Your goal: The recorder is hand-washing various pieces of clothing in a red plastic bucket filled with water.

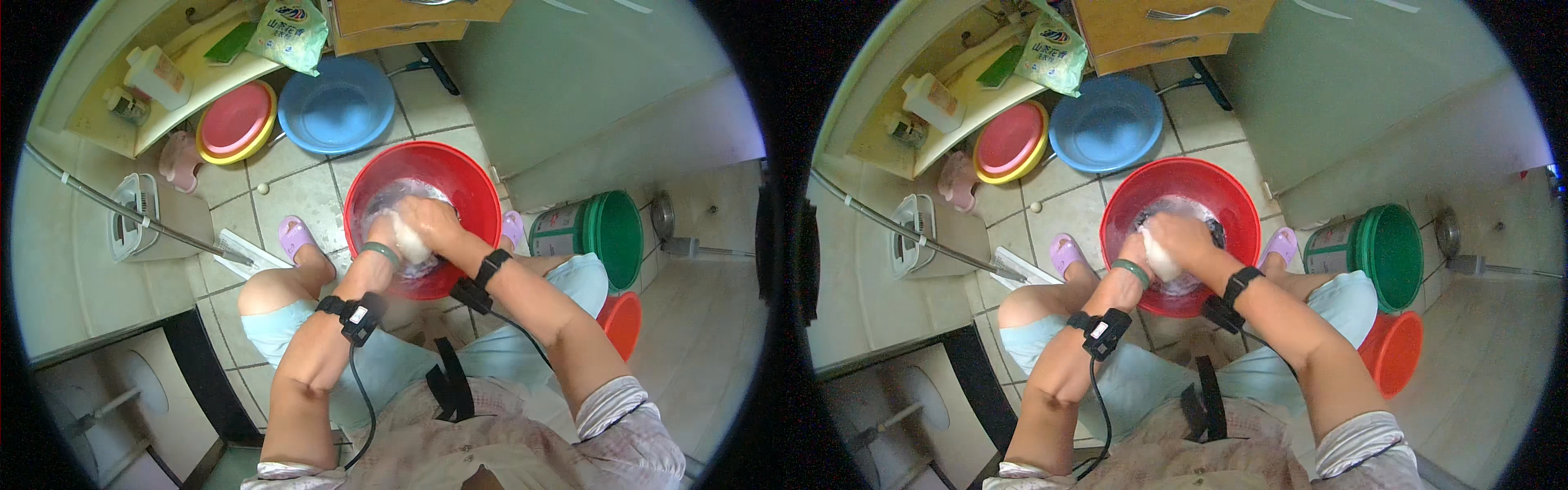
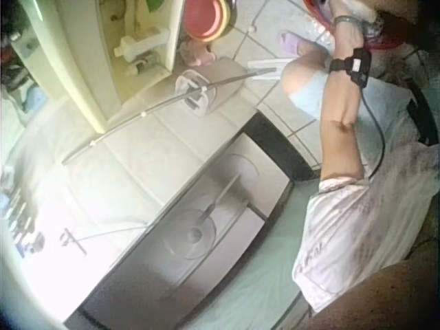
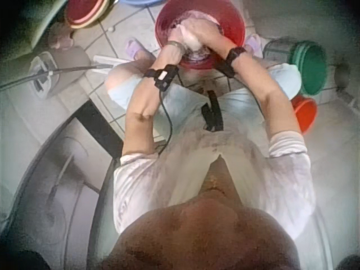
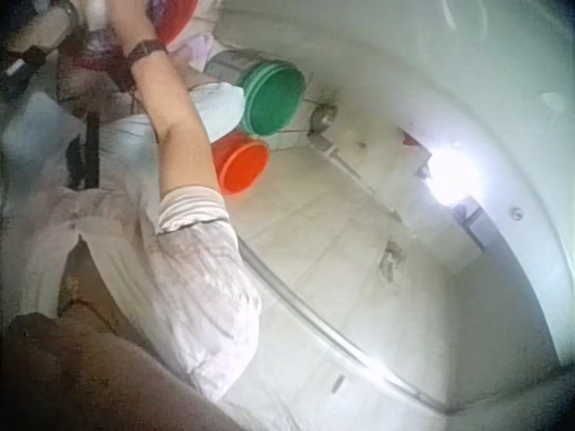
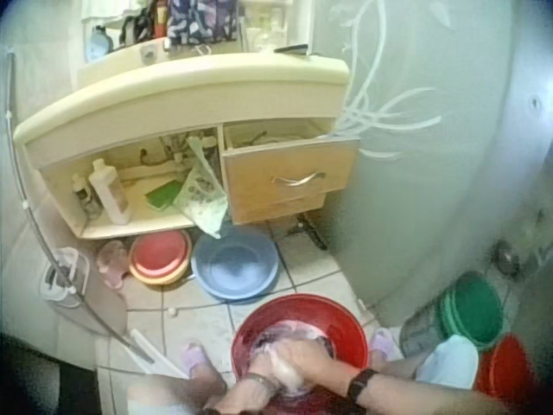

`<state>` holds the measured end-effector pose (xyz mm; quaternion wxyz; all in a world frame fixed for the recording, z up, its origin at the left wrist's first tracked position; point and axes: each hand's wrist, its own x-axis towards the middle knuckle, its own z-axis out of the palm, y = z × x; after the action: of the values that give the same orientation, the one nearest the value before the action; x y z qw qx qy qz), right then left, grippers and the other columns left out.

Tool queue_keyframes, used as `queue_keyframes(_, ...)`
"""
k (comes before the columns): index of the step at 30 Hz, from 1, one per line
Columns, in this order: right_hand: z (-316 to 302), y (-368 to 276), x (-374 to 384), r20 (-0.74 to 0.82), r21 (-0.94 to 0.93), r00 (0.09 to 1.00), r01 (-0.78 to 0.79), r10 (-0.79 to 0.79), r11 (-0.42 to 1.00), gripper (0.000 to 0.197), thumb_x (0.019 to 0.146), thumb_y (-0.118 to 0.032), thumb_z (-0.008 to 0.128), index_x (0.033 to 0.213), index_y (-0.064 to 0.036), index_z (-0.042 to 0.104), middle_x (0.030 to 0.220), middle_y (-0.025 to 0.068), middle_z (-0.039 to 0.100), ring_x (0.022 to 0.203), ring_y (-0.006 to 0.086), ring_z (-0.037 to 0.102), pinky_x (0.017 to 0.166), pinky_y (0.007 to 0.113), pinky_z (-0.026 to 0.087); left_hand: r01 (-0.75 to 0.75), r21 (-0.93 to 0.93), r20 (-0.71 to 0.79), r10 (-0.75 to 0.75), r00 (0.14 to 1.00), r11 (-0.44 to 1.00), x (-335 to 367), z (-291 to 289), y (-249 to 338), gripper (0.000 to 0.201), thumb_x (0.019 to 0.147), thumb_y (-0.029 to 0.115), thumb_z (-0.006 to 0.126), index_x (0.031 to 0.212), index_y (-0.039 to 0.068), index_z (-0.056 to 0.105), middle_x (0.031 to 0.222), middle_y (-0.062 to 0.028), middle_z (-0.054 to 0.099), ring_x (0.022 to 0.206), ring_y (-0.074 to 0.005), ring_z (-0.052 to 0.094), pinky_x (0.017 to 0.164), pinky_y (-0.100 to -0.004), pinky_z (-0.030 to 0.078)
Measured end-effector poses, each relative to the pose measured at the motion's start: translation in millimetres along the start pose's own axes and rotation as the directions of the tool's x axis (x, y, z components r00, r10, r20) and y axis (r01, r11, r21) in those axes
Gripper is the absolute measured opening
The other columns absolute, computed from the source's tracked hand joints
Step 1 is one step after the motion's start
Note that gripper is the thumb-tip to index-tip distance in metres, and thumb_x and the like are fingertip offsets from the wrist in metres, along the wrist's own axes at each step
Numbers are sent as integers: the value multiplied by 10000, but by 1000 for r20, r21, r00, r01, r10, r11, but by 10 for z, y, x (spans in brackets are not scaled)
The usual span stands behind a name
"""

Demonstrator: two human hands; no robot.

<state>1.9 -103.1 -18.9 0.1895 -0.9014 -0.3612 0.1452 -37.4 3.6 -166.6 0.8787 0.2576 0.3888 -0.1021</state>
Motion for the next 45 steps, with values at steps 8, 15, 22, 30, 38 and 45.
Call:
queue_keyframes(8,336,742,328,97,107,904,-426,418,898,527,885,-489,312,1037,-87,618,1063,187,596,1020,354,549,866,441,422,-8,250,-241,70,968,968,-635,558,399,269,840,268,467,1045,106,534,941,-51,608,773,-214,592,616,-311,465)
queue_keyframes(15,1325,1553,602,67,192,799,-598,597,778,407,841,-305,497,1140,-31,526,1128,243,550,1080,362,520,933,426,399,42,367,-220,43,975,929,-627,433,331,368,834,276,531,1159,201,375,999,3,522,819,-152,541,635,-319,424)
queue_keyframes(22,1316,1277,910,379,204,898,-314,221,927,429,798,-299,537,1140,-41,551,1236,205,495,1139,316,480,981,394,357,5,290,-113,29,993,957,-649,298,345,431,856,208,536,1246,184,351,1153,-33,485,1007,-219,520,802,-392,410)
queue_keyframes(30,265,584,752,539,428,842,-288,14,857,297,834,-266,530,1032,-49,574,907,52,620,796,157,580,694,292,465,308,141,-270,-263,926,941,-668,498,484,531,872,530,404,1249,155,415,1300,-103,400,1158,-314,420,959,-486,327)
queue_keyframes(38,136,117,-80,184,752,983,-123,-27,648,234,899,-238,483,976,-32,562,837,80,597,777,153,569,669,283,455,236,22,137,-237,962,971,-284,241,266,412,854,438,495,1018,71,588,946,-121,637,835,-281,610,750,-411,497)
queue_keyframes(45,83,94,-138,-32,5,998,-62,62,998,194,854,-199,432,865,-66,574,842,161,628,790,328,618,685,452,484,119,-12,47,-118,992,993,-505,471,51,352,853,377,500,1012,76,586,913,-101,638,803,-259,621,713,-397,506)
